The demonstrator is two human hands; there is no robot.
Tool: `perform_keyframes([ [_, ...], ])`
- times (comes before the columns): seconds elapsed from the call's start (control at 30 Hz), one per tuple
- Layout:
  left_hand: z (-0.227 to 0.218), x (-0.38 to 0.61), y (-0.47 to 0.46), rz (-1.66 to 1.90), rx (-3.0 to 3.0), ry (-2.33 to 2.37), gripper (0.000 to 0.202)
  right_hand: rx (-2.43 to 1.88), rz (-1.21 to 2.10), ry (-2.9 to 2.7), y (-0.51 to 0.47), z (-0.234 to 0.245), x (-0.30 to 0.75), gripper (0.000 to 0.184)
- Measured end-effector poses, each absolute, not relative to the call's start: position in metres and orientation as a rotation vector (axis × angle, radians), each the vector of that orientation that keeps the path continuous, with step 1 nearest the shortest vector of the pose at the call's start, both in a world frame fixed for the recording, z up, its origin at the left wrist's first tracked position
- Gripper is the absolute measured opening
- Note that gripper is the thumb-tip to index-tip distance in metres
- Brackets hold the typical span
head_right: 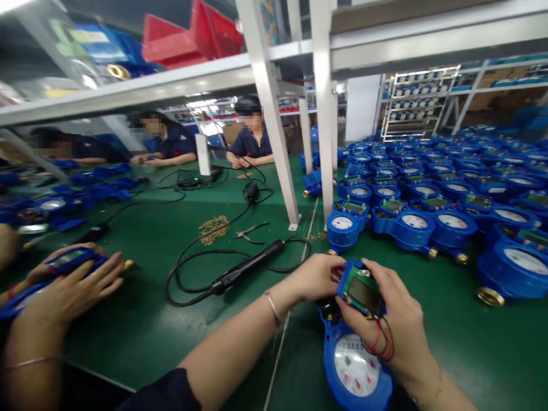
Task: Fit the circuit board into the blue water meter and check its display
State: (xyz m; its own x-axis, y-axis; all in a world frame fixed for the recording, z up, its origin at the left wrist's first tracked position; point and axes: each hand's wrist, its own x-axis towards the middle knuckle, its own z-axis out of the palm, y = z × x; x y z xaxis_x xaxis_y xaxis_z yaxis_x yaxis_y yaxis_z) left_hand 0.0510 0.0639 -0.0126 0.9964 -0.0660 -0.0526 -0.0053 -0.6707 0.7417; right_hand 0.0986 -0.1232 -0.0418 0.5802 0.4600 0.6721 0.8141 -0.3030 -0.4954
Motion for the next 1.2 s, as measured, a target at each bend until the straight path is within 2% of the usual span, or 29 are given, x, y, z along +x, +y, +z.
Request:
perform_keyframes([
  [0.1,-0.007,0.035,0.081,-0.096,2.142,-0.135,0.084,-1.908,-0.49,-1.066,-0.122,-0.033,0.102,0.061],
  [0.17,0.006,0.022,0.087,-0.044,2.075,-0.19,0.104,-1.904,-0.457,-1.098,-0.122,-0.027,0.103,0.06],
  [0.37,0.038,0.011,0.064,0.176,2.225,-0.268,0.095,-1.877,-0.325,-1.3,-0.127,-0.017,0.105,0.061],
  [0.5,0.03,0.015,0.054,0.242,2.22,-0.247,0.088,-1.869,-0.289,-1.39,-0.128,-0.016,0.108,0.064],
  [0.63,0.017,0.011,0.056,0.364,2.131,-0.207,0.088,-1.721,-0.253,-1.411,-0.127,-0.014,0.108,0.076],
  [0.73,0.006,0.007,0.056,0.389,1.981,-0.163,0.083,-1.631,-0.074,-1.403,-0.129,-0.012,0.111,0.095],
  [0.83,-0.003,0.007,0.056,0.42,1.837,-0.202,0.081,-1.492,0.339,-1.272,-0.135,-0.014,0.121,0.104],
  [0.9,-0.008,0.008,0.056,0.469,1.808,-0.246,0.082,-1.321,0.594,-1.153,-0.139,-0.016,0.13,0.093],
  [0.97,-0.011,0.011,0.056,0.518,1.794,-0.273,0.08,-1.235,0.711,-1.113,-0.14,-0.02,0.139,0.078],
  [1.03,-0.014,0.013,0.057,0.552,1.791,-0.284,0.079,-1.275,0.675,-1.126,-0.138,-0.025,0.145,0.069],
  [1.2,-0.022,0.017,0.059,0.664,1.82,-0.3,0.081,-1.494,0.362,-1.066,-0.122,-0.032,0.145,0.057],
])
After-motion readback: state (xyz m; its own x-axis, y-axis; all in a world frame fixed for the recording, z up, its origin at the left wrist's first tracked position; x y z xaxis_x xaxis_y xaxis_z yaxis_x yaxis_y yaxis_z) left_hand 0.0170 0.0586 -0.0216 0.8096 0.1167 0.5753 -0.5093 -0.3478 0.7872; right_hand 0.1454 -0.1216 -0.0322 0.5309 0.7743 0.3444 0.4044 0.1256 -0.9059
